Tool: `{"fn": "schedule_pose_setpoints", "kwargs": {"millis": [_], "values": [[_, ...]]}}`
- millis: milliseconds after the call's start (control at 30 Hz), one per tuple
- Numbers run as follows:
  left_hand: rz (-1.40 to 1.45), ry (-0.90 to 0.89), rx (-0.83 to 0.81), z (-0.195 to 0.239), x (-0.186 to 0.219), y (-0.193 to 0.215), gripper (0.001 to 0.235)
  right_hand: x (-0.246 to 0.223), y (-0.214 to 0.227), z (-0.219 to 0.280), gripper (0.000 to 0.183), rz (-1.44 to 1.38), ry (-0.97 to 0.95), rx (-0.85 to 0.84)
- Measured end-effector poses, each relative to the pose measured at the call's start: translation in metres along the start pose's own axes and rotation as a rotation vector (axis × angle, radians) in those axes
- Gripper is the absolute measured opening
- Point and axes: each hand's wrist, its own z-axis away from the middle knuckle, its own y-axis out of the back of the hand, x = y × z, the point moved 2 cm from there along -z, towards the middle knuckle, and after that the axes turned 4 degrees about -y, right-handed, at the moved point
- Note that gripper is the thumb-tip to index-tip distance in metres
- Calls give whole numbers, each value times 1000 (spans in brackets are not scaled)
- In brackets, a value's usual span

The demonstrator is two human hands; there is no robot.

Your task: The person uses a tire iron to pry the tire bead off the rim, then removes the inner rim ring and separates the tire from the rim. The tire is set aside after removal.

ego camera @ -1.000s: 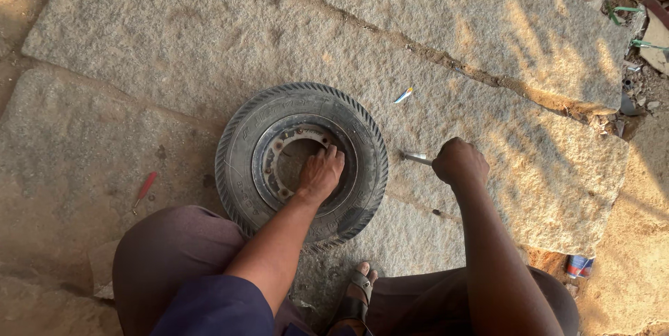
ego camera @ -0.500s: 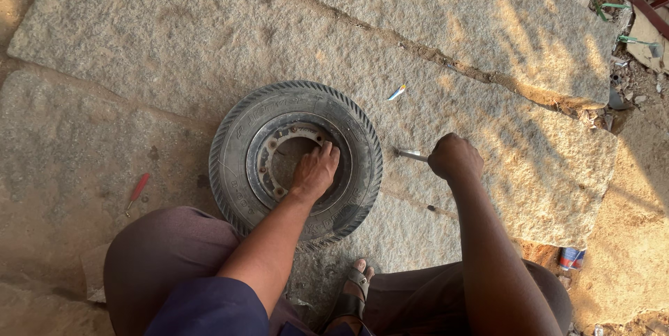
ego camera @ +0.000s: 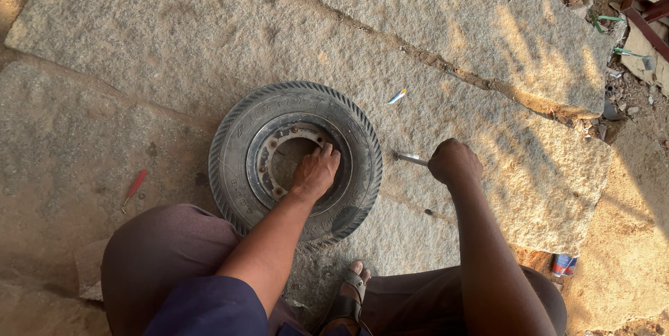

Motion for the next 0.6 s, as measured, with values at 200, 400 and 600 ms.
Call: {"fn": "schedule_pose_setpoints", "kwargs": {"millis": [200,400,600], "values": [[434,310,33,-4,-4,12,16,-1,0,1,16,5,5,11],[733,441,104,-4,-8,22,32,0,0,0,16,-6,2,5],[204,198,-27,1,9,13,19,-1,-2,-3,15,2,10,-4]]}}
